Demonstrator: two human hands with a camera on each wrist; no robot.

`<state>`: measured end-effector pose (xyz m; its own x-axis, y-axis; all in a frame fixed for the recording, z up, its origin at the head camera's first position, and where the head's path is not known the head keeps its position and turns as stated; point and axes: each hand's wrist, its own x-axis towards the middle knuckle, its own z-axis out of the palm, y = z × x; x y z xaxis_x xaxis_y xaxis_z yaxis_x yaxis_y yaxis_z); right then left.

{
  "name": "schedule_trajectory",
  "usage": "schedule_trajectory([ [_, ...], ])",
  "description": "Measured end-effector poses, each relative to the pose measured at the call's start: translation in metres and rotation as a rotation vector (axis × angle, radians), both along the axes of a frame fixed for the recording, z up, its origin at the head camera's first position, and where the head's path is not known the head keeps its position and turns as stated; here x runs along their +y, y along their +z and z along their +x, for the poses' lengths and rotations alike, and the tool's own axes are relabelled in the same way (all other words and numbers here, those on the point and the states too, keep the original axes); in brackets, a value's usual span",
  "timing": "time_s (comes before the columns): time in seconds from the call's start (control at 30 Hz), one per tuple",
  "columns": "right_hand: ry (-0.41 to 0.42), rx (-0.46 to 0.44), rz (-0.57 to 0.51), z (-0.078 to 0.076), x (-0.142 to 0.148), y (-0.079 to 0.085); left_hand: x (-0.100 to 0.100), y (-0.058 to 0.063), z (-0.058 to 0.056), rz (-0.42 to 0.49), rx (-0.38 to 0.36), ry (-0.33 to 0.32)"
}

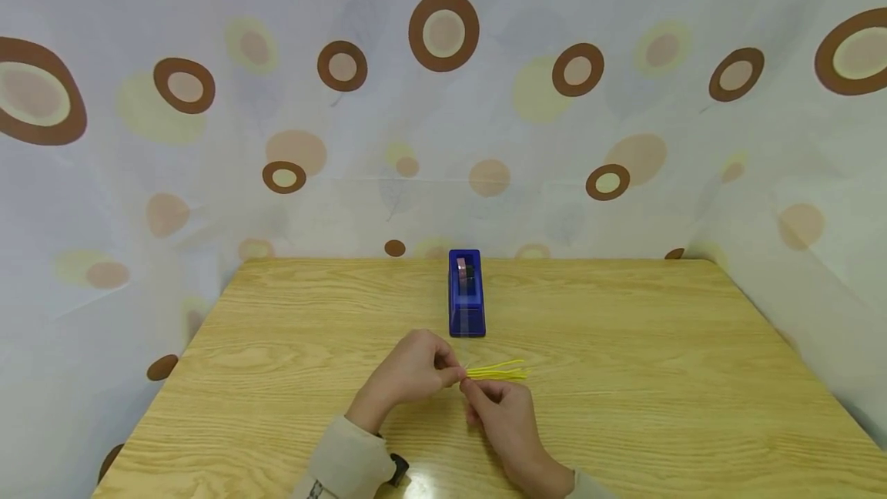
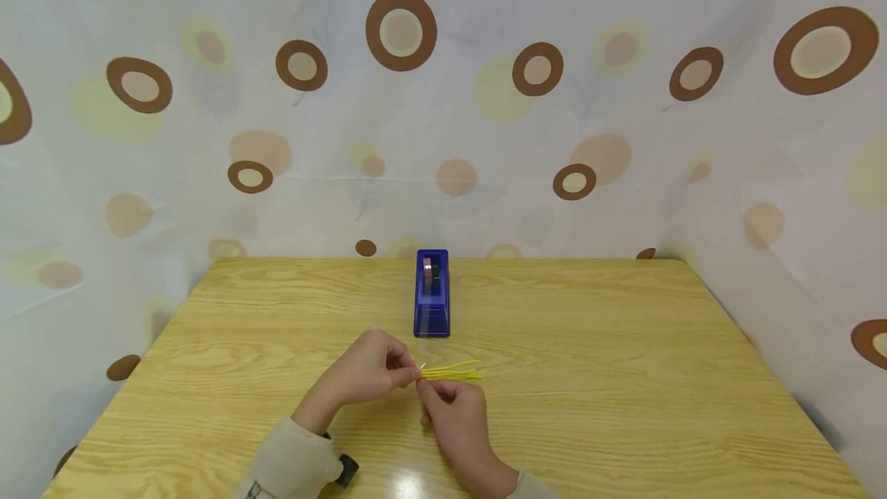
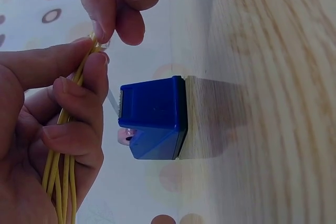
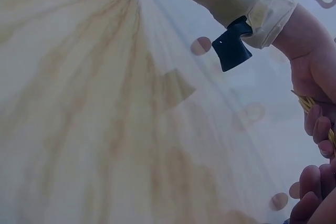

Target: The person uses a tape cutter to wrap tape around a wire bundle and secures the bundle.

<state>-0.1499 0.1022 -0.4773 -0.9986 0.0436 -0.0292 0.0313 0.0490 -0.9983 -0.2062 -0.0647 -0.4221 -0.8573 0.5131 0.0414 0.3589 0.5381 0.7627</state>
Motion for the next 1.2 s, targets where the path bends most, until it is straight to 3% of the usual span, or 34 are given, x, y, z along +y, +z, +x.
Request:
schedule_trajectory([
  [0.27, 0.009, -0.016, 0.038, 0.000, 0.003, 0.000, -0.001, -0.003, -0.002, 0.004, -0.032, -0.010],
  [0.7, 0.027, -0.051, 0.032, 0.004, 0.008, 0.010, -0.001, -0.003, -0.005, 0.021, -0.022, -0.041],
  [1.2, 0.052, 0.012, -0.005, 0.009, 0.013, 0.031, -0.004, -0.006, -0.005, 0.028, 0.016, -0.063],
])
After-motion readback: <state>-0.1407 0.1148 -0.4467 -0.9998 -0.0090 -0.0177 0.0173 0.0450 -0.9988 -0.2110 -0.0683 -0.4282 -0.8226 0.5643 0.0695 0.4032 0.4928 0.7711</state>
